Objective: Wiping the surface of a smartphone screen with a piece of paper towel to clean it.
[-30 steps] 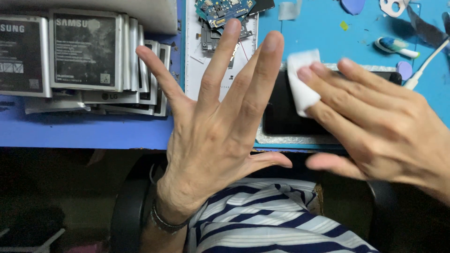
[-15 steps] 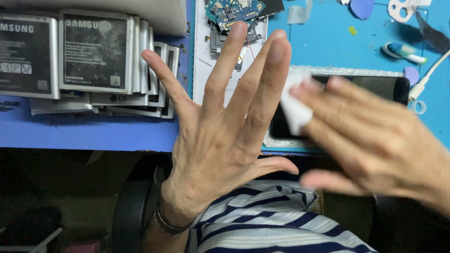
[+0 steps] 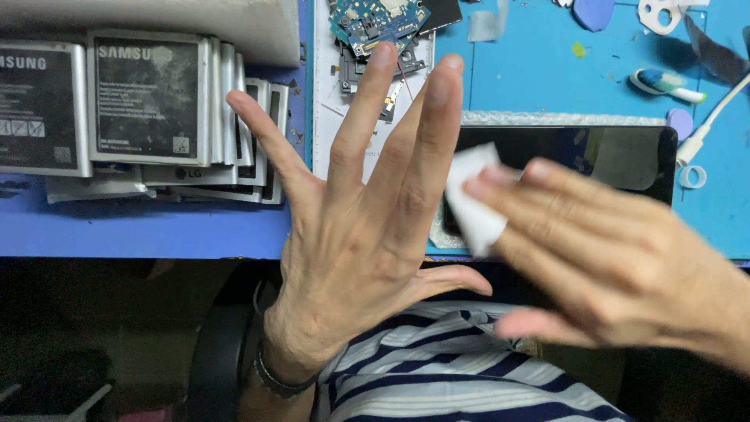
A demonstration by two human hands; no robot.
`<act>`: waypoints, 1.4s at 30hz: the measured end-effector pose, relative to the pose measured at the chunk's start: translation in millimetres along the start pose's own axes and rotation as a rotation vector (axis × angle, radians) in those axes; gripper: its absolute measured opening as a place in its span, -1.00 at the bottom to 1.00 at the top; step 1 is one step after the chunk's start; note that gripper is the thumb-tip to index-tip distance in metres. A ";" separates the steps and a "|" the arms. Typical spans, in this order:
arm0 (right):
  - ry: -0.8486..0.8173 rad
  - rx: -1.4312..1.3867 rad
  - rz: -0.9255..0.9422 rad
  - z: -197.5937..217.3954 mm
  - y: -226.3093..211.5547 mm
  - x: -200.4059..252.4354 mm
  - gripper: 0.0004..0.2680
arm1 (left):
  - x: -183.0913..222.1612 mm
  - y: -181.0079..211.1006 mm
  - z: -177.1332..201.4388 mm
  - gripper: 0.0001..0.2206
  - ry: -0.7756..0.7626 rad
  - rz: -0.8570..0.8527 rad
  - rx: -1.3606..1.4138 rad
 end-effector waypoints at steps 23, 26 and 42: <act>0.011 0.071 -0.047 7.6 21.0 56.1 -0.34 | -10.5 6.1 1.8 0.39 -0.084 0.003 0.019; 0.054 0.222 -0.111 12.6 27.8 42.1 -0.37 | -8.8 8.4 1.2 0.37 -0.054 0.030 0.039; 0.035 0.166 -0.104 16.8 26.1 84.4 -0.37 | -6.4 8.0 -3.0 0.09 0.111 0.019 0.210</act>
Point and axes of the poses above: each hand's wrist, its own x-axis away from the middle knuckle, its own z-axis out of the back of the hand, y = z × x, the point moved 3 cm from there along -x, towards the middle knuckle, and after that the axes turned 13 degrees about -x, right-handed, at the moved point
